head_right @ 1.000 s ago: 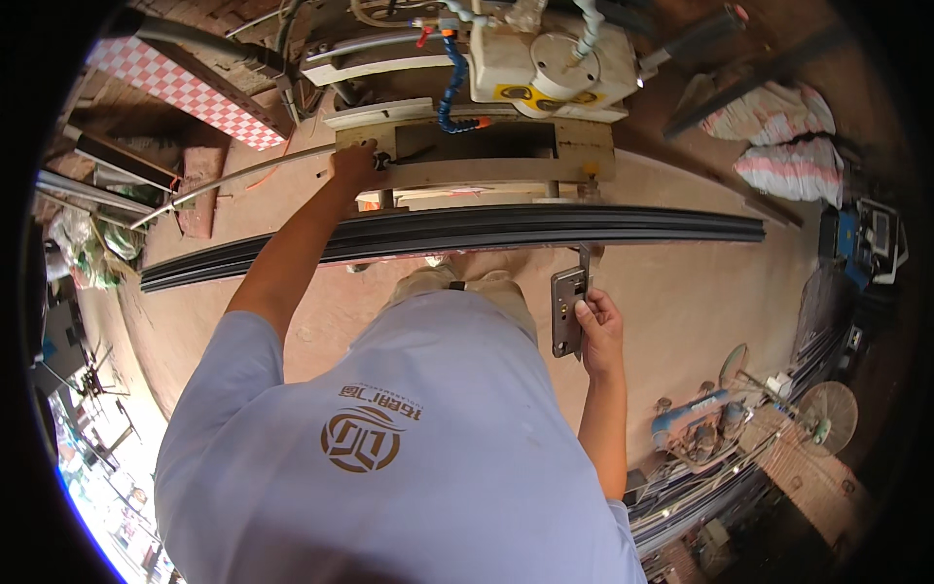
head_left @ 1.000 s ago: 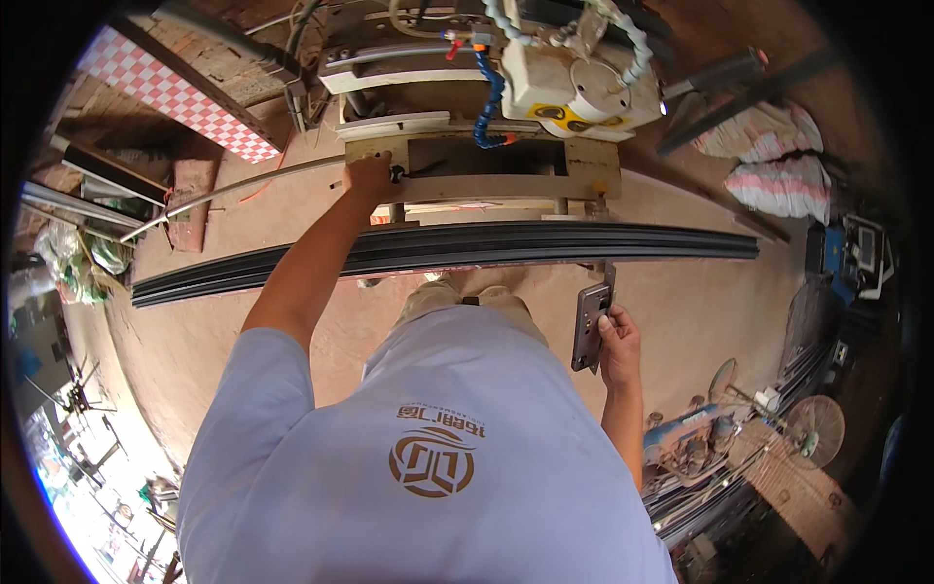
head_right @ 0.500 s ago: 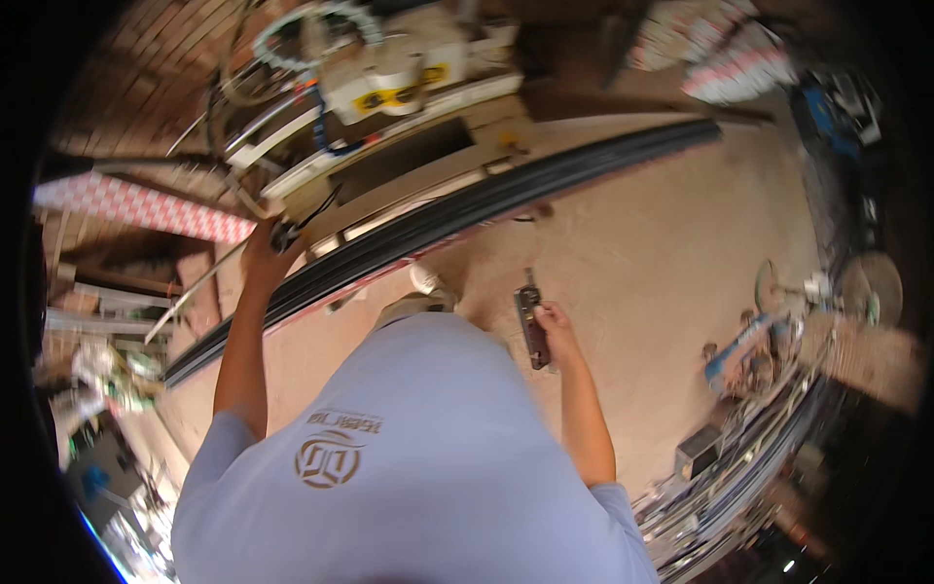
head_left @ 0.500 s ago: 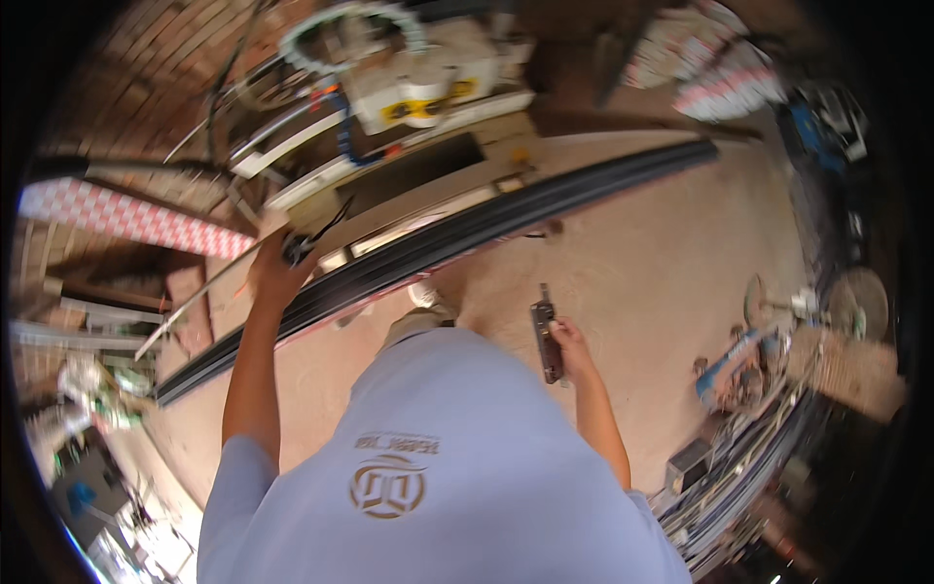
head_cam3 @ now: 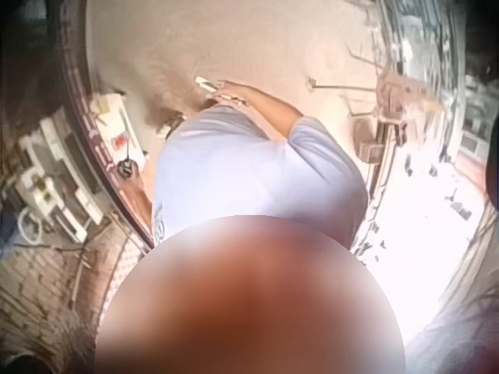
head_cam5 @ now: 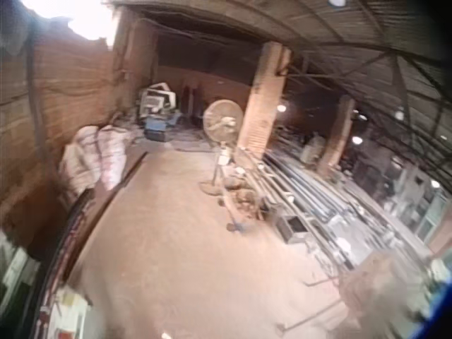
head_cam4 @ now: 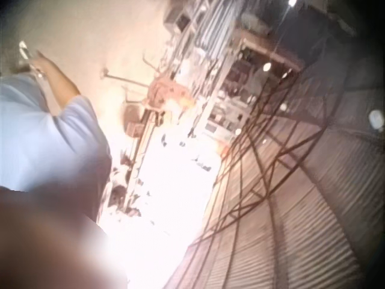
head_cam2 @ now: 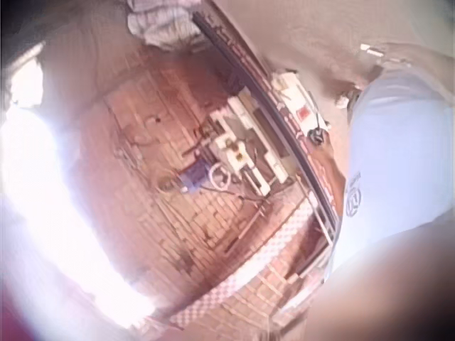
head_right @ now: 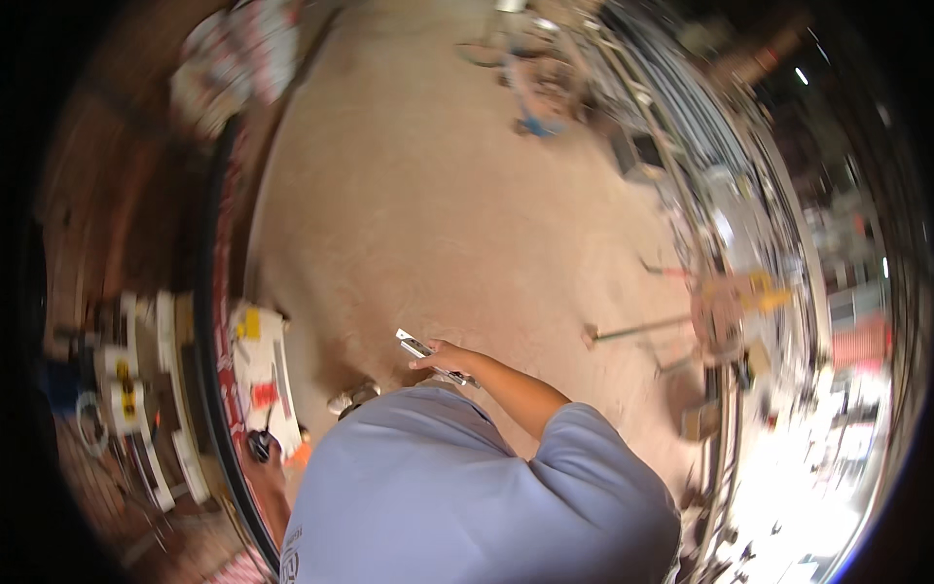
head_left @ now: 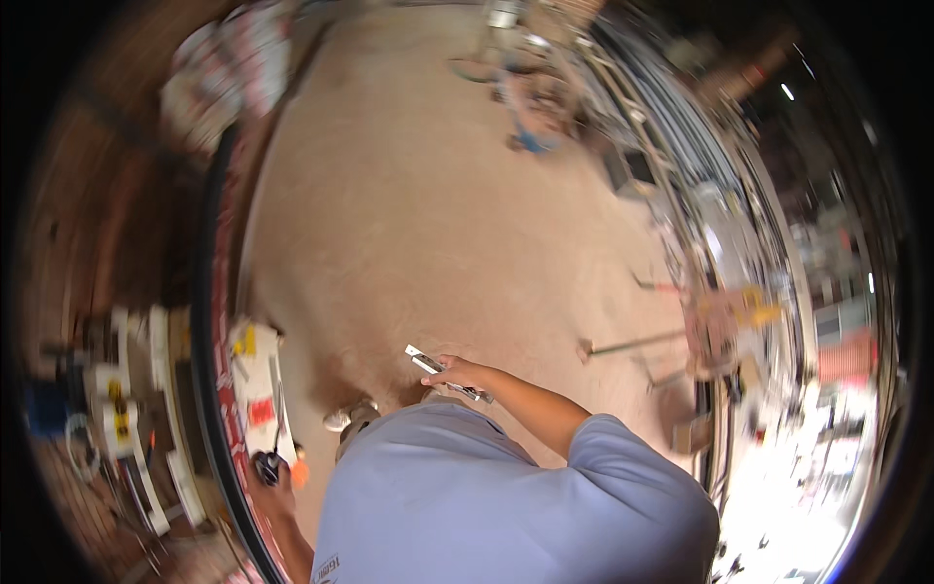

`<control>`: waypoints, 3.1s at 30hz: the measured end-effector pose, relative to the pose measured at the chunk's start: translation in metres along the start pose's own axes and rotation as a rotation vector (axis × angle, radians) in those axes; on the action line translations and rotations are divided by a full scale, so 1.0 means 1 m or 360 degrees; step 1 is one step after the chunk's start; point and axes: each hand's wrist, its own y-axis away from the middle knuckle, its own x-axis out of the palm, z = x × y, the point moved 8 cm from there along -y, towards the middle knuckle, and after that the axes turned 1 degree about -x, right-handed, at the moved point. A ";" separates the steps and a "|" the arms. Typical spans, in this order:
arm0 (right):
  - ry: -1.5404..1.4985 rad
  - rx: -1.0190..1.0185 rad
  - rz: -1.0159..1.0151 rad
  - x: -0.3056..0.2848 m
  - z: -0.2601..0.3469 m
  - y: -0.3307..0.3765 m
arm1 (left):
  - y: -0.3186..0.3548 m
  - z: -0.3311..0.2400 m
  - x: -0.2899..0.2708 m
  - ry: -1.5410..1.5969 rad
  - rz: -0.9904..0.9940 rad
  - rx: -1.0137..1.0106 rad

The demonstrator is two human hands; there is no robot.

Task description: The person walks through a workshop, picks up a long metal profile, and places it on a cutting machine. They use a tape measure and a marker to measure and mark the profile at specific intervals.

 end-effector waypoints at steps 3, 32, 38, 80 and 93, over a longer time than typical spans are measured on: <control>0.0149 0.0106 -0.0534 -0.073 -0.059 0.046 | -0.007 0.014 0.065 -0.0276 0.0274 -0.0146; -0.1648 0.1149 -0.2153 -0.039 -0.366 0.340 | -0.055 -0.397 0.764 -0.1083 0.1829 0.1301; -0.1828 0.1254 -0.2190 -0.064 -0.399 0.341 | 0.051 -0.526 0.837 -0.0963 0.1854 0.1489; 0.0389 0.0475 -0.2485 -1.168 -0.262 0.298 | -0.028 -0.690 1.129 -0.1202 0.1498 0.0674; 0.0580 0.0635 -0.2399 -1.210 -0.310 0.260 | 0.046 -0.817 1.208 -0.1330 0.1560 0.1007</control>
